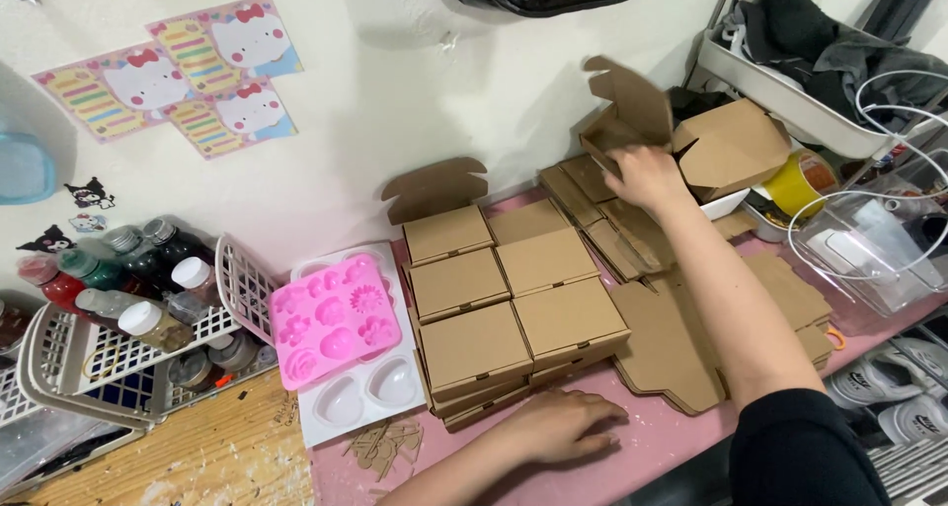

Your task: Folding cardboard shipping boxes and placing small clear plastic items inside them.

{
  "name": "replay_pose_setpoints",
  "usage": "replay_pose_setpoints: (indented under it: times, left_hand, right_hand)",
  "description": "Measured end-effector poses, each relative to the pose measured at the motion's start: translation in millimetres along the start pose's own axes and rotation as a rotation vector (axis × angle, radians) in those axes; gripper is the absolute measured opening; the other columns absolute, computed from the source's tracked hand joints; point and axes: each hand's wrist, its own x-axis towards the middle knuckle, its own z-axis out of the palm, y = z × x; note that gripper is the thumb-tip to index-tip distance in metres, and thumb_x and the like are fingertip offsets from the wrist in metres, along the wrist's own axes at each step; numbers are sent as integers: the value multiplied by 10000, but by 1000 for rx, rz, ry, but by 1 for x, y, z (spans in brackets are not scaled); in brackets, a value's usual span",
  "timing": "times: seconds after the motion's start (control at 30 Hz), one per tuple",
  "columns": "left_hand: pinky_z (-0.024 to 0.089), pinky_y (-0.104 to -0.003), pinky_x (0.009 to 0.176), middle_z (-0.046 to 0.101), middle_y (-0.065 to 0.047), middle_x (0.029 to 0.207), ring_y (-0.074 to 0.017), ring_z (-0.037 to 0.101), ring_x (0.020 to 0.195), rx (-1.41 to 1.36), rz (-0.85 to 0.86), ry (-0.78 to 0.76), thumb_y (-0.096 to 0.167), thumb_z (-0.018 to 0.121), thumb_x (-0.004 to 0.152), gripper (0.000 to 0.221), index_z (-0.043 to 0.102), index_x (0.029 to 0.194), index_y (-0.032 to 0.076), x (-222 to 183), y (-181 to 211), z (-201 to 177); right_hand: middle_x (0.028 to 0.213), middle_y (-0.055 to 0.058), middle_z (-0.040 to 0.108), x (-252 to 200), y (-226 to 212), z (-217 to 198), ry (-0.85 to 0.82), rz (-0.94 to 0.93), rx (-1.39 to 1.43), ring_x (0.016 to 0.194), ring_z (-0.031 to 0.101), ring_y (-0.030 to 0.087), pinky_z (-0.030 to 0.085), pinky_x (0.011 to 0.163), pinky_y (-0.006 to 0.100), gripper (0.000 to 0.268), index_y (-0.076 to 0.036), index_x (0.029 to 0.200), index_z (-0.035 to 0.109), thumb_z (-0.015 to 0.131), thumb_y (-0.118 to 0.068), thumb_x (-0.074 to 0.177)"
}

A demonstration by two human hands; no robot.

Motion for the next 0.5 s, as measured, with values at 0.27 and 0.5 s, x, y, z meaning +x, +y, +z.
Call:
replay_pose_setpoints:
  times: [0.27,0.5]
  left_hand:
    - [523,-486,934,706,-124,1211,-335,669,1114,-14,15,-28,380,603,974,451,644,1332,108,-1,-2,8]
    - [515,-494,940,708,-117,1220,-333,667,1118,8,25,-21,388,609,973,447,647,1322,111,-1,-2,9]
  right_hand:
    - [1094,158,743,38,17,23,-231,-123,-211,1067,682,331,412,1118,505,541,-215,1444,583,626,-431,950]
    - [1242,34,719,58,40,68,67,-199,-363,1152,671,222,458,1017,518,237,-204,1123,733,593,-119,952]
